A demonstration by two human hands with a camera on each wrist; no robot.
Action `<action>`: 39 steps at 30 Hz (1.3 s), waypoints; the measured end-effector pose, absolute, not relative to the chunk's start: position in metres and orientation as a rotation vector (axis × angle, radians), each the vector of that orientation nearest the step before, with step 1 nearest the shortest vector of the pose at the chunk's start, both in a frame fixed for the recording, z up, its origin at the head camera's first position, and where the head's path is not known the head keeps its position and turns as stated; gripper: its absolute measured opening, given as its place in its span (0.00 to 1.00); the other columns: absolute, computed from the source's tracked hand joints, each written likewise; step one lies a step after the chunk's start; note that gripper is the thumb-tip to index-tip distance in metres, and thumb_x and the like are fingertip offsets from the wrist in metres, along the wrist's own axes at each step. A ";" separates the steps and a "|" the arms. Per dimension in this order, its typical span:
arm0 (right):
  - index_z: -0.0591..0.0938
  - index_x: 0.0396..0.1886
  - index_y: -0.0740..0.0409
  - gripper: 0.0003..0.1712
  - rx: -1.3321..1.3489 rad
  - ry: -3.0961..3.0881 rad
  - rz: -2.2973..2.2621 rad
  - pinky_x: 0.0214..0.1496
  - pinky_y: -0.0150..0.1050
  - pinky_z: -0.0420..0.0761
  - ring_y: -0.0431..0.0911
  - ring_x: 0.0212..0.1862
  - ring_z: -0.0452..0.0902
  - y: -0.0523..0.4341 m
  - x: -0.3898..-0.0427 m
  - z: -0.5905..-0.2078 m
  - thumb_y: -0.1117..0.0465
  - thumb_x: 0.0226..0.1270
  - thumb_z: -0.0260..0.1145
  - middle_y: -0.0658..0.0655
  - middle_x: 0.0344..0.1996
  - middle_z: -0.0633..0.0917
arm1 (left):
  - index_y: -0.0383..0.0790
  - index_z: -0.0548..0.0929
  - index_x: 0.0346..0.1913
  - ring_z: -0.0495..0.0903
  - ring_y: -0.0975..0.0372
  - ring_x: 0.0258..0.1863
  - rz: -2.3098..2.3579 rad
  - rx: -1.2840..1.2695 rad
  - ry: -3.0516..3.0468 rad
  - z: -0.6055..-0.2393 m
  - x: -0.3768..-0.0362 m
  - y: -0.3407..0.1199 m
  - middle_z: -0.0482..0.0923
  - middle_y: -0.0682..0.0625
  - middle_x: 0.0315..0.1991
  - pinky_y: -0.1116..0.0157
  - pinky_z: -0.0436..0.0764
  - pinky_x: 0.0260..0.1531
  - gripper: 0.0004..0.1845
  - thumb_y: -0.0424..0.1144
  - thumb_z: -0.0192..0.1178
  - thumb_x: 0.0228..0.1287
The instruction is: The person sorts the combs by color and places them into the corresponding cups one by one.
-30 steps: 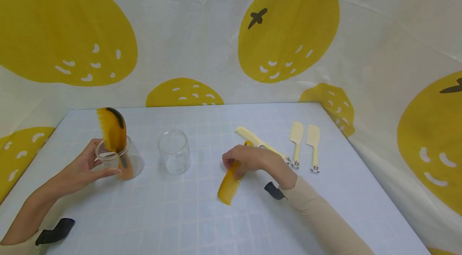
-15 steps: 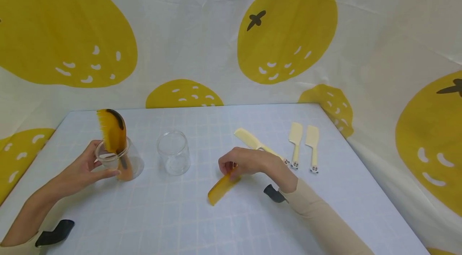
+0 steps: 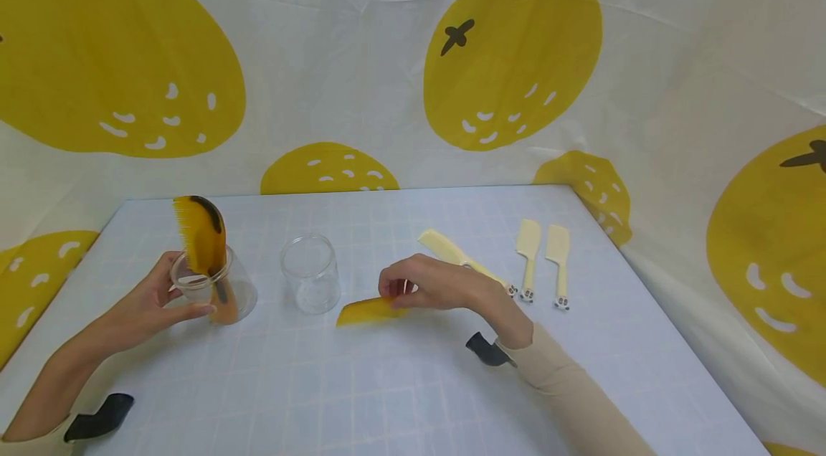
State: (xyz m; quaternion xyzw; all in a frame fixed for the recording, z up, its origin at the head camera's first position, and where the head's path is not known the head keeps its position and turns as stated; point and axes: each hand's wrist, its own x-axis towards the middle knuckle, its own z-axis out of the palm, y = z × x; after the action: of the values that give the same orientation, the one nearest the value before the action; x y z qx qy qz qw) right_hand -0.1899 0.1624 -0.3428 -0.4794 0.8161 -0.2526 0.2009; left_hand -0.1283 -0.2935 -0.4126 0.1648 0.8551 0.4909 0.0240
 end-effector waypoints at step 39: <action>0.80 0.47 0.60 0.15 -1.413 2.172 -1.596 0.43 0.42 0.89 0.42 0.45 0.84 0.097 -0.177 -0.335 0.70 0.64 0.74 0.53 0.40 0.84 | 0.46 0.55 0.67 0.62 0.80 0.62 1.497 0.476 2.650 -0.413 -0.128 -0.291 0.61 0.47 0.68 0.88 0.63 0.53 0.37 0.34 0.70 0.67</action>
State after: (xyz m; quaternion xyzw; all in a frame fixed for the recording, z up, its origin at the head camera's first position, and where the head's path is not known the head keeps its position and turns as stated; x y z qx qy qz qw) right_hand -0.1769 0.0974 -0.3353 -0.4636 0.7129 -0.5239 0.0492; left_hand -0.1281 -0.2913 -0.4125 0.1544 0.8597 0.4859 0.0306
